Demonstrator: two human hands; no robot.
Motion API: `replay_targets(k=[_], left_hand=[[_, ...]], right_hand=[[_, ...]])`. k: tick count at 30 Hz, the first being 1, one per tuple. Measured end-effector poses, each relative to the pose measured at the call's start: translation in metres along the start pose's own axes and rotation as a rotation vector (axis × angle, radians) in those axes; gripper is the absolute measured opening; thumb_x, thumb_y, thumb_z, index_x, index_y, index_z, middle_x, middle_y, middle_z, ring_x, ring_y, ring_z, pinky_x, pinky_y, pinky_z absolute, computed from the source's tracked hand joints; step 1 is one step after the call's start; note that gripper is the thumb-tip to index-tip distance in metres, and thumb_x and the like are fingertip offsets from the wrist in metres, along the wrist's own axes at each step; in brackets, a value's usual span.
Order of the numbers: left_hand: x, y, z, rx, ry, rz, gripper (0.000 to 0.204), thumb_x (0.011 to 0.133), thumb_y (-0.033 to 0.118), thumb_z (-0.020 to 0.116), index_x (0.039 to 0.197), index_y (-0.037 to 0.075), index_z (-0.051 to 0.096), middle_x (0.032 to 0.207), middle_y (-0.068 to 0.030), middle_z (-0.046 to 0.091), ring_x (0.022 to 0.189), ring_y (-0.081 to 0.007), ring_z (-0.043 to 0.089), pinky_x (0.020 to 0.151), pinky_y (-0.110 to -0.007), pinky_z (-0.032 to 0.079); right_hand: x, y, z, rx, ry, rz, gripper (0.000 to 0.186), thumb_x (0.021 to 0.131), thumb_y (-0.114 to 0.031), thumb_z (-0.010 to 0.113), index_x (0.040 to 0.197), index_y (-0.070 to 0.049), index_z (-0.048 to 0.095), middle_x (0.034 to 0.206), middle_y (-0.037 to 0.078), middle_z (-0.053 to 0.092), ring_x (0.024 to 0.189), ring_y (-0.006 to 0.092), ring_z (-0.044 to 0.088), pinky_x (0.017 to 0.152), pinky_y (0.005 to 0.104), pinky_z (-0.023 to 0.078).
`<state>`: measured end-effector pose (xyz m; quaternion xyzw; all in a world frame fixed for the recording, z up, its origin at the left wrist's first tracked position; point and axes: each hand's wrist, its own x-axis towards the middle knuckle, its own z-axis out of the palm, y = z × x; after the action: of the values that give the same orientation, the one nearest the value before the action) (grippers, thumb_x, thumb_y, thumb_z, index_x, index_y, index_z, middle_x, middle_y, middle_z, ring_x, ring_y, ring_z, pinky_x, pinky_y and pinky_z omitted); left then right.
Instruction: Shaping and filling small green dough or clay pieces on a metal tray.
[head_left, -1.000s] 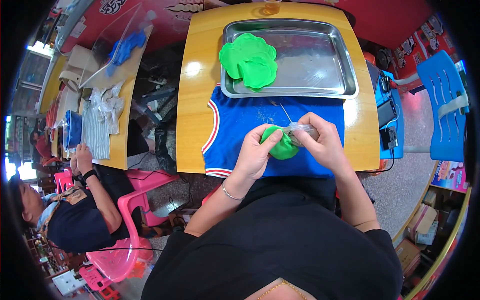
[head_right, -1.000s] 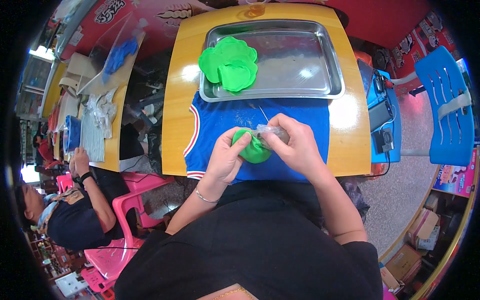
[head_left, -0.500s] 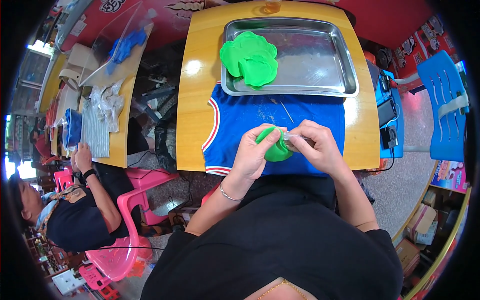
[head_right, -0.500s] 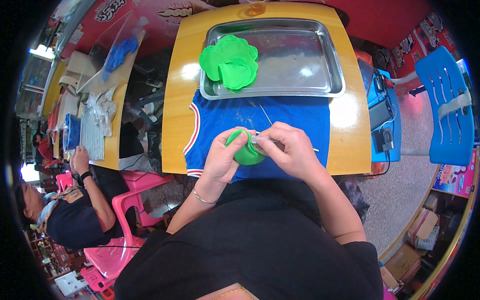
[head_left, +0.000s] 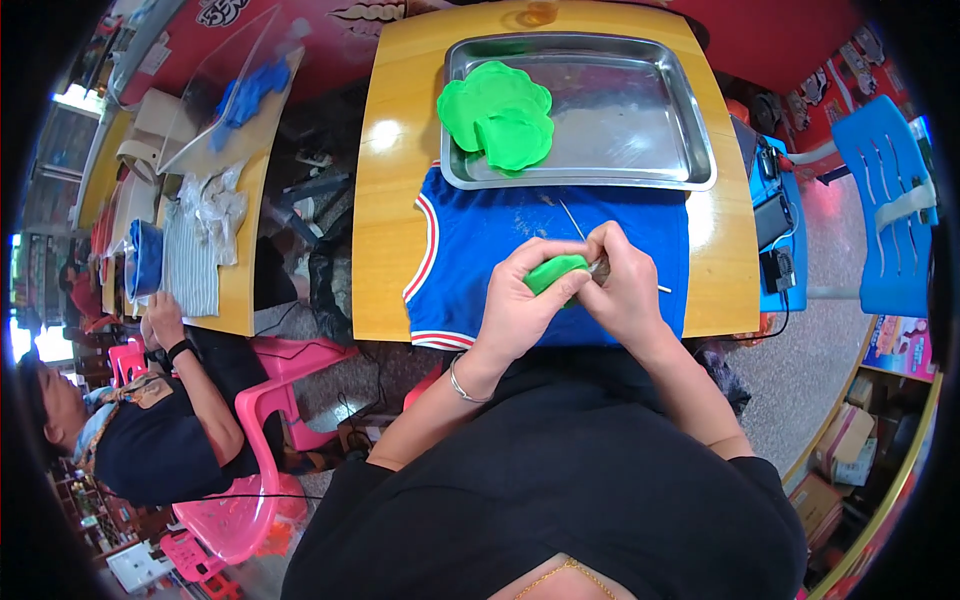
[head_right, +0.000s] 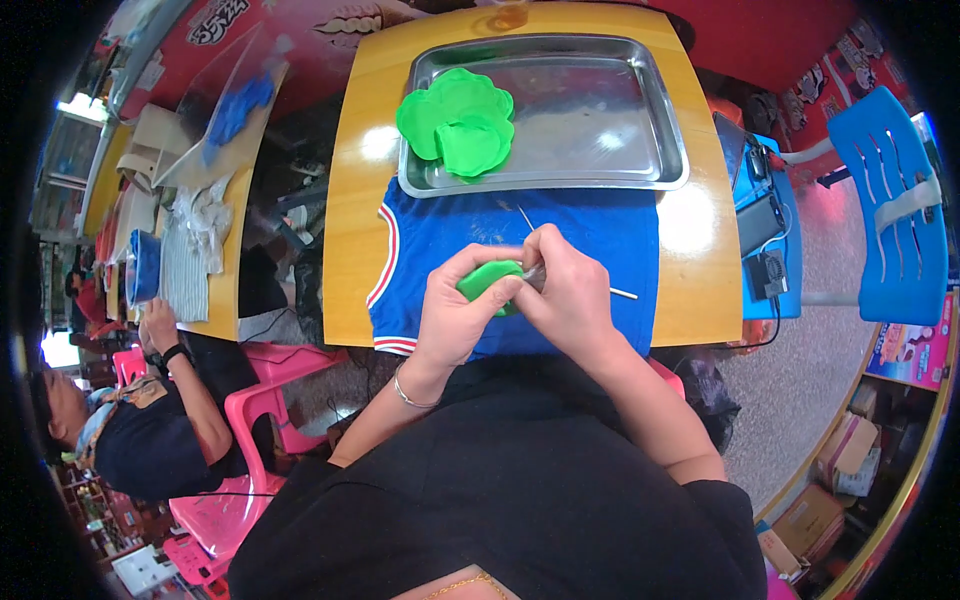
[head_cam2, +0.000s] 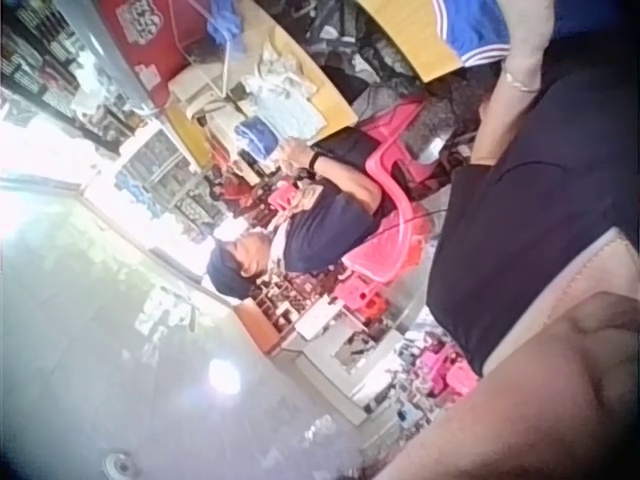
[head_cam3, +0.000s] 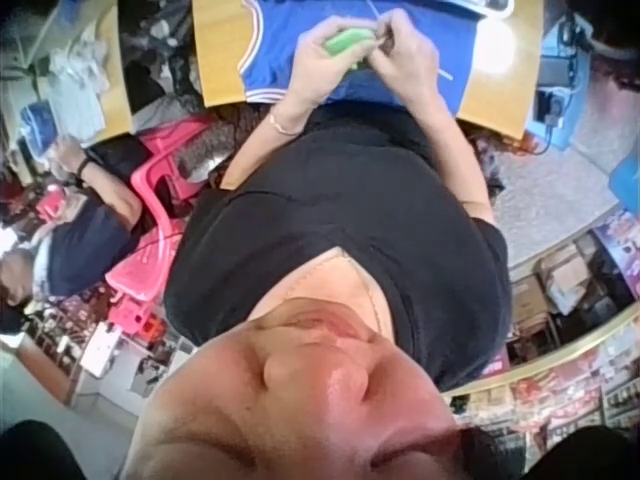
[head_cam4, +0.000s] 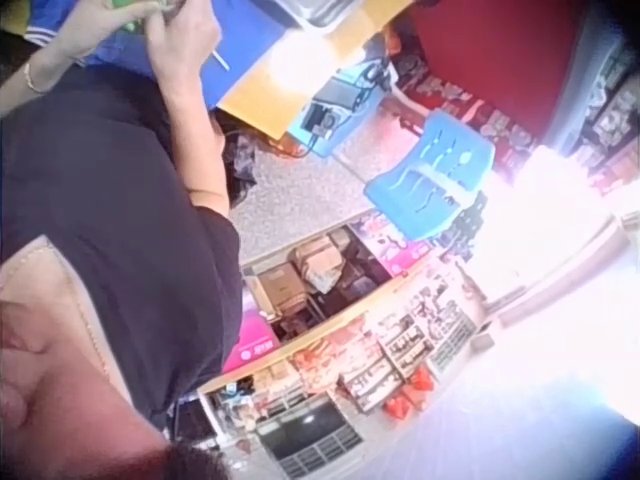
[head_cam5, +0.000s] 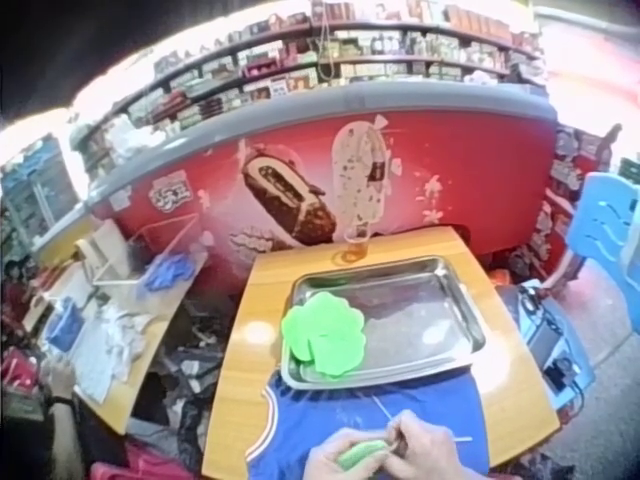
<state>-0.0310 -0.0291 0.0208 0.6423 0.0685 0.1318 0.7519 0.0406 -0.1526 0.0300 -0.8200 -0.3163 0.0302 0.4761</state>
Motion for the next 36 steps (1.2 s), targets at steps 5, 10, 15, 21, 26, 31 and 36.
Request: replay_targets(k=[5, 10, 15, 21, 26, 31, 36], left_hand=[[-0.002, -0.004, -0.001, -0.292, 0.102, -0.125, 0.023, 0.081, 0.007, 0.068, 0.101, 0.003, 0.056, 0.091, -0.0022, 0.058, 0.081, -0.0073, 0.055, 0.068, -0.021, 0.048], [-0.001, -0.009, -0.005, -0.207, 0.043, -0.130, 0.021, 0.082, 0.007, 0.067, 0.099, 0.003, 0.056, 0.090, -0.0023, 0.058, 0.082, -0.0073, 0.055, 0.070, -0.021, 0.048], [0.002, -0.009, -0.003, -0.255, 0.078, -0.160, 0.030, 0.083, 0.006, 0.066, 0.108, 0.003, 0.051, 0.095, -0.0046, 0.059, 0.084, -0.0094, 0.057, 0.070, -0.022, 0.049], [0.001, -0.007, -0.014, -0.544, 0.121, -0.361, 0.038, 0.087, 0.011, 0.061, 0.119, 0.005, 0.042, 0.101, -0.0057, 0.058, 0.085, -0.0119, 0.058, 0.068, -0.023, 0.049], [0.000, -0.008, -0.023, -0.579, -0.045, -0.542, 0.032, 0.092, 0.020, 0.054, 0.119, 0.008, 0.043, 0.096, -0.0034, 0.056, 0.081, -0.0082, 0.056, 0.063, -0.021, 0.047], [-0.009, -0.015, -0.024, -0.378, -0.017, -0.362, 0.031, 0.086, 0.016, 0.062, 0.112, 0.005, 0.048, 0.109, -0.0055, 0.051, 0.093, -0.0108, 0.053, 0.070, -0.022, 0.048], [-0.025, -0.025, -0.028, 0.086, 0.037, 0.059, 0.029, 0.073, 0.007, 0.074, 0.096, 0.003, 0.057, 0.109, -0.0084, 0.050, 0.096, -0.0160, 0.055, 0.072, -0.026, 0.050]], right_hand=[[0.006, 0.001, 0.002, 0.343, -0.013, 0.124, 0.016, 0.077, -0.003, 0.059, 0.086, -0.001, 0.045, 0.068, 0.006, 0.047, 0.056, 0.0106, 0.047, 0.050, 0.0275, 0.041], [0.005, 0.012, -0.001, 0.386, -0.177, 0.159, 0.015, 0.079, -0.002, 0.056, 0.091, 0.000, 0.047, 0.070, 0.007, 0.051, 0.058, 0.0111, 0.053, 0.053, 0.0245, 0.045], [0.009, 0.007, -0.002, 0.423, -0.178, 0.290, 0.018, 0.079, -0.003, 0.056, 0.097, 0.000, 0.050, 0.084, 0.008, 0.058, 0.074, 0.0117, 0.059, 0.061, 0.0258, 0.047], [0.008, 0.011, -0.013, 0.728, -0.308, -0.035, 0.053, 0.071, 0.004, 0.066, 0.120, -0.001, 0.044, 0.120, 0.009, 0.047, 0.112, 0.0138, 0.045, 0.086, 0.0292, 0.043], [0.006, 0.003, -0.021, 0.199, -0.254, -0.291, 0.025, 0.068, 0.000, 0.070, 0.090, -0.004, 0.059, 0.099, 0.012, 0.061, 0.090, 0.0271, 0.061, 0.074, 0.0320, 0.050], [-0.003, 0.011, -0.018, 0.149, -0.267, -0.213, 0.017, 0.072, -0.003, 0.067, 0.086, -0.002, 0.057, 0.090, 0.012, 0.062, 0.082, 0.0254, 0.061, 0.069, 0.0316, 0.048], [-0.010, 0.008, -0.016, 0.088, -0.281, -0.088, 0.012, 0.077, -0.005, 0.063, 0.084, 0.000, 0.055, 0.088, 0.014, 0.060, 0.078, 0.0255, 0.061, 0.068, 0.0313, 0.048]])
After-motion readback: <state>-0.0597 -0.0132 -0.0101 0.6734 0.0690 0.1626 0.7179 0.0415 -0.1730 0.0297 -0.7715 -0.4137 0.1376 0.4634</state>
